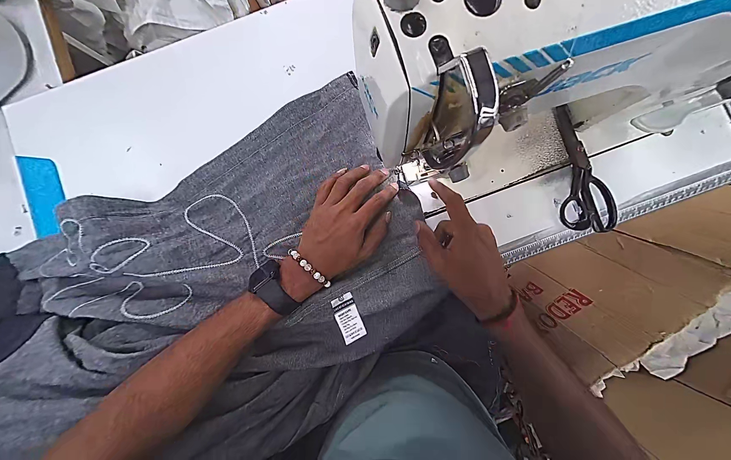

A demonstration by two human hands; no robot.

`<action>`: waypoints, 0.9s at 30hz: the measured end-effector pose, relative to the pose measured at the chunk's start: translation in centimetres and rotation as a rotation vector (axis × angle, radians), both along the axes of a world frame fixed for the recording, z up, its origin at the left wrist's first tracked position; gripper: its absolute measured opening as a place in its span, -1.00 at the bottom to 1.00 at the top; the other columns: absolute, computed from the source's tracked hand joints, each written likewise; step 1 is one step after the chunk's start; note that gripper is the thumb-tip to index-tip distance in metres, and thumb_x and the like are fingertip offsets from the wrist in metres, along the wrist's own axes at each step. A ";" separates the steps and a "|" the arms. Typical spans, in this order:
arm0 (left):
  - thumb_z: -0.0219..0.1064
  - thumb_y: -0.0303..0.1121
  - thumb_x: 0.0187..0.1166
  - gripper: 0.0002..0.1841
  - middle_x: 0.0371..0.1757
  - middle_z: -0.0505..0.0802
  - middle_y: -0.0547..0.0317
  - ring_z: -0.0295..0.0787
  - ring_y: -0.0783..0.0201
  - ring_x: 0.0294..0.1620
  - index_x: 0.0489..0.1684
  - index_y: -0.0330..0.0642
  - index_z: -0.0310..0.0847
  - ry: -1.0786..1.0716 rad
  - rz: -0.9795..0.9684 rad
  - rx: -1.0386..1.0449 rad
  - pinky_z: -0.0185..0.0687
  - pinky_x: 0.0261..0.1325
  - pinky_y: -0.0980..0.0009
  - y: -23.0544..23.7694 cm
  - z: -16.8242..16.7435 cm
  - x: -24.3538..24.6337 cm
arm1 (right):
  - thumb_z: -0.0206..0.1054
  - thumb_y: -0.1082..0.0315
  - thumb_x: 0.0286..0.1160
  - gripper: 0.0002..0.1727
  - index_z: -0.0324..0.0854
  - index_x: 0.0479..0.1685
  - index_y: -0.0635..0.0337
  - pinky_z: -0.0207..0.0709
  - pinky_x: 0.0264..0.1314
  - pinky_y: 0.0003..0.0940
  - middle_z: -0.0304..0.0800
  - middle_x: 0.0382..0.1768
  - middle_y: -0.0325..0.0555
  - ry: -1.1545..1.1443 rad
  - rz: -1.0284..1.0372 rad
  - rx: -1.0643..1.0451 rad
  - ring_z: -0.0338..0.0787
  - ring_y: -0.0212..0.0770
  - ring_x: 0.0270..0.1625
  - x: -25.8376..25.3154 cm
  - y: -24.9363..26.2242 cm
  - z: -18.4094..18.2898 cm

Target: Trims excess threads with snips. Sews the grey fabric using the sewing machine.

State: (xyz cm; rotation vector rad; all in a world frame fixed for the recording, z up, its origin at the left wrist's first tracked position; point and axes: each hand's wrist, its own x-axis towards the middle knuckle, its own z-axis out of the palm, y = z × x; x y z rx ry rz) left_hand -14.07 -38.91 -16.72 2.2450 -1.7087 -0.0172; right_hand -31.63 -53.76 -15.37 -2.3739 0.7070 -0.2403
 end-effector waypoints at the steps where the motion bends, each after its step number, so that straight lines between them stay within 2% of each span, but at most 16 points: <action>1: 0.05 -0.05 0.75 -0.51 0.70 0.56 0.17 0.29 0.02 0.79 0.57 0.10 0.61 0.002 0.001 0.003 0.05 0.82 -0.05 0.0 0.0 0.0 | 0.25 -0.02 0.65 -0.27 0.24 0.83 -0.11 0.40 -0.71 -0.20 0.48 -0.78 -0.38 0.024 0.024 0.021 0.47 -0.28 -0.77 0.6 -0.4 0.2; 3: 0.05 -0.06 0.75 -0.51 0.71 0.55 0.16 0.28 0.00 0.79 0.56 0.08 0.61 0.001 -0.009 0.008 0.05 0.82 -0.06 0.0 0.1 0.1 | 0.25 -0.05 0.65 -0.28 0.24 0.83 -0.21 0.38 -0.70 -0.12 0.51 -0.71 -0.25 0.113 0.080 0.063 0.47 -0.17 -0.74 1.9 -1.3 0.9; 5: 0.04 -0.05 0.75 -0.51 0.72 0.54 0.18 0.27 0.00 0.80 0.56 0.08 0.61 0.001 -0.007 0.009 0.04 0.82 -0.07 0.1 0.2 0.3 | 0.29 -0.08 0.66 -0.32 0.29 0.77 -0.20 0.35 -0.73 -0.10 0.54 -0.68 -0.17 0.124 0.134 0.055 0.48 -0.11 -0.75 2.4 -2.0 1.2; 7: 0.02 -0.05 0.76 -0.50 0.73 0.53 0.20 0.27 0.01 0.81 0.58 0.07 0.59 0.003 -0.007 0.016 0.03 0.83 -0.07 0.4 0.3 0.4 | 0.31 -0.13 0.62 -0.29 0.31 0.75 -0.19 0.34 -0.72 -0.07 0.53 -0.69 -0.16 0.134 0.156 -0.010 0.50 -0.08 -0.74 2.4 -2.1 1.0; 11: 0.00 -0.01 0.77 -0.49 0.74 0.52 0.21 0.25 0.00 0.81 0.64 0.16 0.55 -0.019 -0.013 0.032 -0.01 0.84 -0.08 0.3 0.2 0.5 | 0.26 -0.31 0.54 -0.21 0.31 0.75 -0.23 0.45 -0.66 -0.02 0.57 -0.68 -0.18 0.201 0.123 -0.076 0.59 -0.05 -0.67 2.9 -1.8 1.0; 12: 0.00 -0.01 0.76 -0.49 0.73 0.53 0.20 0.25 0.00 0.81 0.63 0.17 0.55 -0.018 -0.014 0.030 -0.01 0.84 -0.09 0.3 0.2 0.5 | 0.27 -0.34 0.52 -0.21 0.37 0.70 -0.19 0.46 -0.64 -0.01 0.56 -0.68 -0.17 0.200 0.098 -0.079 0.60 -0.03 -0.66 2.8 -1.6 0.9; 13: 0.01 -0.01 0.76 -0.49 0.73 0.53 0.20 0.25 0.00 0.81 0.63 0.19 0.56 -0.014 -0.019 0.028 -0.02 0.84 -0.08 0.5 0.1 0.5 | 0.27 -0.37 0.50 -0.26 0.48 0.55 -0.12 0.46 -0.64 -0.01 0.55 -0.70 -0.17 0.188 0.057 -0.082 0.60 -0.03 -0.67 2.5 -1.3 0.8; 14: 0.02 -0.01 0.76 -0.50 0.72 0.54 0.20 0.26 0.00 0.81 0.62 0.20 0.57 -0.015 -0.023 0.018 -0.02 0.84 -0.08 0.4 0.1 0.7 | 0.27 -0.38 0.49 -0.33 0.56 0.25 -0.02 0.45 -0.65 -0.01 0.52 -0.72 -0.17 0.172 0.007 -0.096 0.60 -0.03 -0.67 2.1 -1.2 0.7; 15: 0.02 0.00 0.76 -0.50 0.72 0.54 0.20 0.25 0.01 0.81 0.62 0.21 0.57 -0.017 -0.026 0.016 -0.02 0.84 -0.08 0.3 0.1 0.9 | 0.27 -0.39 0.48 -0.34 0.58 0.16 0.01 0.43 -0.66 -0.02 0.49 -0.74 -0.21 0.162 -0.037 -0.112 0.58 -0.06 -0.69 1.5 -1.3 0.6; 17: 0.01 0.00 0.77 -0.51 0.72 0.54 0.20 0.24 0.00 0.81 0.61 0.23 0.59 -0.013 -0.026 0.018 -0.01 0.84 -0.10 0.4 -0.1 0.5 | 0.25 -0.40 0.50 -0.35 0.60 0.28 -0.10 0.37 -0.67 -0.06 0.45 -0.77 -0.27 0.189 -0.076 -0.126 0.51 -0.12 -0.72 -0.4 -1.7 0.7; 19: 0.01 -0.01 0.77 -0.52 0.73 0.53 0.21 0.22 -0.02 0.82 0.59 0.27 0.60 -0.021 -0.038 0.021 -0.04 0.84 -0.12 0.4 -0.1 0.5 | 0.23 -0.36 0.55 -0.34 0.61 0.47 -0.17 0.36 -0.65 -0.06 0.52 -0.74 -0.28 0.176 -0.092 -0.175 0.52 -0.14 -0.71 -1.4 -1.3 1.0; 22: 0.01 -0.01 0.78 -0.53 0.73 0.53 0.19 0.24 -0.05 0.80 0.59 0.31 0.60 -0.032 -0.060 0.020 -0.02 0.82 -0.15 0.3 0.0 0.3 | 0.21 -0.24 0.64 -0.38 0.63 0.50 -0.07 0.39 -0.65 -0.10 0.60 -0.69 -0.27 0.110 -0.096 -0.248 0.57 -0.16 -0.69 -1.9 0.4 1.2; 24: 0.02 0.03 0.77 -0.54 0.68 0.58 0.21 0.33 -0.01 0.75 0.54 0.32 0.64 -0.054 -0.056 0.049 0.10 0.74 -0.12 0.1 0.9 0.3 | 0.26 -0.12 0.62 -0.45 0.67 0.42 0.02 0.45 -0.66 -0.08 0.66 -0.67 -0.23 0.088 -0.065 -0.232 0.64 -0.13 -0.68 -2.1 2.0 1.1; 27: 0.14 -0.06 0.74 -0.61 0.43 0.77 0.19 0.62 0.05 0.48 0.39 0.13 0.73 -0.071 -0.033 -0.010 0.40 0.48 -0.02 -1.1 1.8 0.5 | 0.20 0.10 0.66 -0.57 0.74 0.36 0.06 0.37 -0.72 -0.16 0.60 -0.73 -0.25 0.030 -0.084 -0.293 0.58 -0.17 -0.74 -2.5 4.0 0.1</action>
